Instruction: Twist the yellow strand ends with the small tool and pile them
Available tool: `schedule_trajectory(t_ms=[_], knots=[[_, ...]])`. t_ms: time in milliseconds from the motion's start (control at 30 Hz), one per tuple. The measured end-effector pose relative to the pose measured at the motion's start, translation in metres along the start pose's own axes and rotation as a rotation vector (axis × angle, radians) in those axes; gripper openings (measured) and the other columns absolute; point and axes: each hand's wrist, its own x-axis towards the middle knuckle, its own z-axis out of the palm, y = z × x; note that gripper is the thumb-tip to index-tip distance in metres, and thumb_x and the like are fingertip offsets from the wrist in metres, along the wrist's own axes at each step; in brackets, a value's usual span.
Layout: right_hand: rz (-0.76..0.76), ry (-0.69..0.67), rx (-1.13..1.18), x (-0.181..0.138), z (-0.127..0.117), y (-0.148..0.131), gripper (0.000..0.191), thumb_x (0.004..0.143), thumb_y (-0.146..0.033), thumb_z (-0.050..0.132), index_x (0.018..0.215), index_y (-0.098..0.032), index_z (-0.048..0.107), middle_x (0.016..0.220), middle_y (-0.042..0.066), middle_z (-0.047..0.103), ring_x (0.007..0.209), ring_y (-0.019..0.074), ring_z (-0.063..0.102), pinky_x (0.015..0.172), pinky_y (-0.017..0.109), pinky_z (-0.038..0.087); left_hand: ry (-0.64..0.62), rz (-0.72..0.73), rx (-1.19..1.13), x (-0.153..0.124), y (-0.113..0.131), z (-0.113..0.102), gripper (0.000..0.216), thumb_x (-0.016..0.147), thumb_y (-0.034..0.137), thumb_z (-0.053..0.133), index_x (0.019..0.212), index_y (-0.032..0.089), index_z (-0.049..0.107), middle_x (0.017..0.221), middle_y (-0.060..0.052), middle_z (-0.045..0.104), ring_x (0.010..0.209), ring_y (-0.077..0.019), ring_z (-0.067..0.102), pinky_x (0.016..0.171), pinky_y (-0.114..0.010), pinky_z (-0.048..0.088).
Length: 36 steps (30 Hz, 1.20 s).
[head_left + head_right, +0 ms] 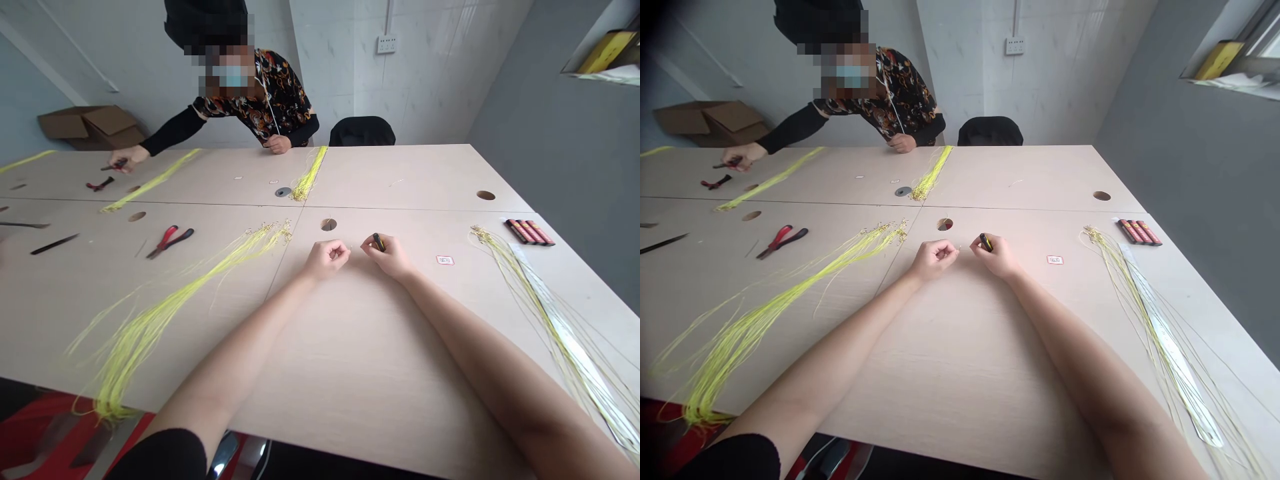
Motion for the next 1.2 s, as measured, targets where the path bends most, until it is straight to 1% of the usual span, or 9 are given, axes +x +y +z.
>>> schedule_trajectory(t_ms=[200,400,533,733,833,967,1033,1133,1200], knots=[[0.001,-0.049,-0.029,-0.002,-0.001,-0.005,0.018,0.074,-0.034,0.053,0.072,-0.017,0.059,0.055,-0.005,0.040,0.051,0.0088,0.032,0.051,0.025,0.026,0.207,-0.071,-0.074,0.003,-0.006,-0.001,0.027,0.078,0.037,0.053,0.060,0.017,0.045,0.054,0.004,0.043,0.050,-0.0073,0.035,0.050,-0.021,0.029],[0.005,-0.110,-0.033,-0.002,-0.003,-0.005,0.023,0.075,-0.035,0.052,0.074,-0.016,0.064,0.056,-0.004,0.044,0.051,0.0086,0.035,0.052,0.024,0.028,0.196,-0.058,-0.055,0.003,-0.008,-0.002,0.026,0.078,0.036,0.054,0.061,0.017,0.048,0.054,0.005,0.043,0.049,-0.0072,0.034,0.051,-0.021,0.030],[0.084,-0.088,0.060,0.000,-0.002,-0.003,0.031,0.078,-0.042,0.053,0.079,-0.014,0.068,0.048,-0.005,0.041,0.046,0.0083,0.035,0.049,0.024,0.029,0.185,-0.069,-0.047,0.002,-0.006,-0.002,0.025,0.078,0.035,0.054,0.061,0.017,0.048,0.053,0.005,0.041,0.050,-0.0075,0.034,0.051,-0.022,0.029],[0.228,-0.017,0.330,0.004,-0.001,-0.001,0.051,0.068,-0.065,0.063,0.064,-0.014,0.059,0.056,0.005,0.058,0.051,0.0133,0.054,0.050,0.027,0.044,0.159,-0.045,-0.049,0.002,-0.005,-0.002,0.026,0.077,0.035,0.054,0.060,0.018,0.047,0.054,0.004,0.043,0.050,-0.0075,0.033,0.050,-0.022,0.028],[0.231,0.011,0.281,0.003,0.001,0.001,0.052,0.063,-0.065,0.068,0.056,-0.018,0.047,0.051,0.003,0.056,0.043,0.0102,0.047,0.042,0.024,0.037,0.147,-0.037,-0.044,0.002,-0.005,-0.002,0.026,0.078,0.036,0.054,0.061,0.017,0.048,0.054,0.004,0.044,0.050,-0.0078,0.033,0.050,-0.022,0.028],[0.249,0.024,0.254,-0.002,0.001,-0.002,0.055,0.064,-0.062,0.069,0.053,-0.021,0.034,0.039,-0.006,0.036,0.036,0.0056,0.027,0.036,0.023,0.019,0.140,-0.038,-0.037,0.002,-0.005,-0.002,0.026,0.077,0.037,0.054,0.061,0.018,0.049,0.053,0.004,0.043,0.050,-0.0078,0.032,0.049,-0.022,0.028],[0.259,-0.036,0.322,-0.003,0.000,-0.005,0.047,0.066,-0.055,0.070,0.057,-0.020,0.041,0.042,-0.008,0.031,0.038,0.0054,0.025,0.038,0.023,0.017,0.137,-0.034,-0.042,0.002,-0.004,-0.002,0.026,0.077,0.038,0.055,0.061,0.018,0.049,0.053,0.004,0.043,0.049,-0.0078,0.032,0.049,-0.022,0.027],[0.258,-0.187,0.431,-0.005,-0.001,-0.012,0.032,0.069,-0.046,0.068,0.066,-0.017,0.054,0.050,-0.006,0.036,0.043,0.0056,0.028,0.042,0.024,0.020,0.129,-0.023,-0.049,0.001,-0.004,-0.002,0.026,0.077,0.037,0.054,0.061,0.018,0.049,0.053,0.005,0.042,0.048,-0.0075,0.031,0.049,-0.022,0.027],[0.235,-0.224,0.466,-0.006,0.001,-0.015,0.032,0.071,-0.044,0.065,0.061,-0.016,0.052,0.052,-0.005,0.038,0.045,0.0062,0.032,0.045,0.024,0.023,0.131,-0.011,-0.048,0.001,-0.003,-0.002,0.025,0.077,0.036,0.054,0.060,0.018,0.049,0.052,0.005,0.041,0.048,-0.0074,0.031,0.049,-0.023,0.027]])
